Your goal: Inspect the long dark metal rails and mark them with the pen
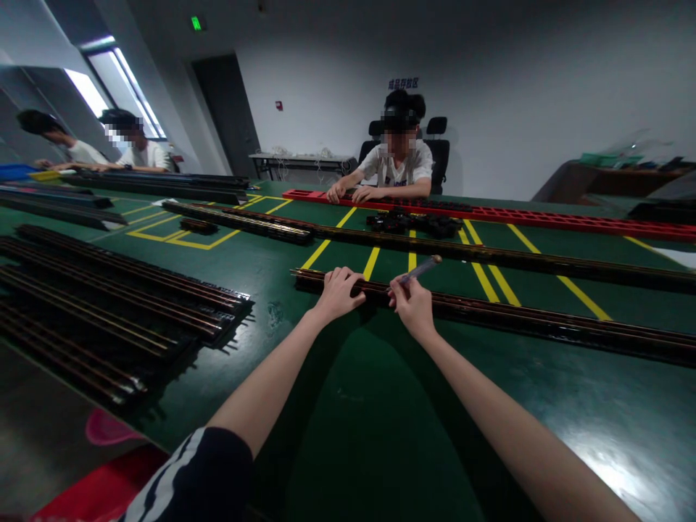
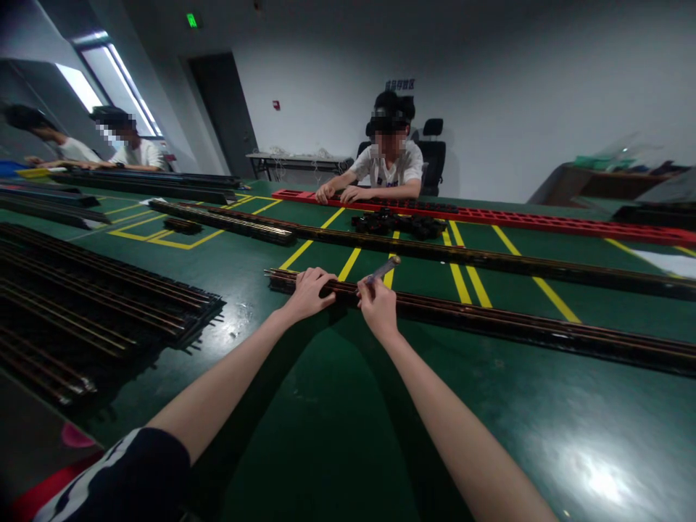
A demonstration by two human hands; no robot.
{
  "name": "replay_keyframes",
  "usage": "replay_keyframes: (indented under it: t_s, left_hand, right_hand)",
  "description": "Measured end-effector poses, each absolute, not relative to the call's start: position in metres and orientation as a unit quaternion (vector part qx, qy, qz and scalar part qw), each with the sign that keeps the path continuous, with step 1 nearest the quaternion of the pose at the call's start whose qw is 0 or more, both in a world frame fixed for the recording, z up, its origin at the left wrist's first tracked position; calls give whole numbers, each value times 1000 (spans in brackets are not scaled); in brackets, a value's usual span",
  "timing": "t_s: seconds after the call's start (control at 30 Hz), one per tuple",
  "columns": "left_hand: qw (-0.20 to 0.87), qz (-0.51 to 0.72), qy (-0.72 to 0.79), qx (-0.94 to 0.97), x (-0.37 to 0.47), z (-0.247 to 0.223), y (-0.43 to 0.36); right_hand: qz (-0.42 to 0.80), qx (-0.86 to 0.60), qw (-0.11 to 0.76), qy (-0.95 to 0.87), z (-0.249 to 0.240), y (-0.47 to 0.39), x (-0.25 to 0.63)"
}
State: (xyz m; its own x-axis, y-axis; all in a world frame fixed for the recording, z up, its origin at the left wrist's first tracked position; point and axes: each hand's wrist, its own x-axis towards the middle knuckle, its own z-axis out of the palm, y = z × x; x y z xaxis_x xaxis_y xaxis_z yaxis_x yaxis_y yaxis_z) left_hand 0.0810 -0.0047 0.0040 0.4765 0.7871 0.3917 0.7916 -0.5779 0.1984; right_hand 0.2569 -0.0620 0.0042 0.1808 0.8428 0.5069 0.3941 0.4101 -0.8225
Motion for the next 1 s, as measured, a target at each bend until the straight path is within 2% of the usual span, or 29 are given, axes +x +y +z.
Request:
replay_keyframes:
  t_s: [0.23, 0.4, 0.6, 1.0]
  left_hand:
    - [-9, -239, -474, -848, 64, 3, -4]
    - [19, -237, -474, -848, 63, 3, -8]
    - [63, -241, -463, -851, 71, 9, -18]
    - [51, -261, -479, -837, 105, 7, -24]
  right_hand:
    - [210, -489, 561, -634, 8, -66, 248]
    - [206, -493, 564, -630, 10, -71, 253]
    - [197, -500, 554, -636, 12, -76, 261]
    - [210, -498, 583, -607, 9, -77, 263]
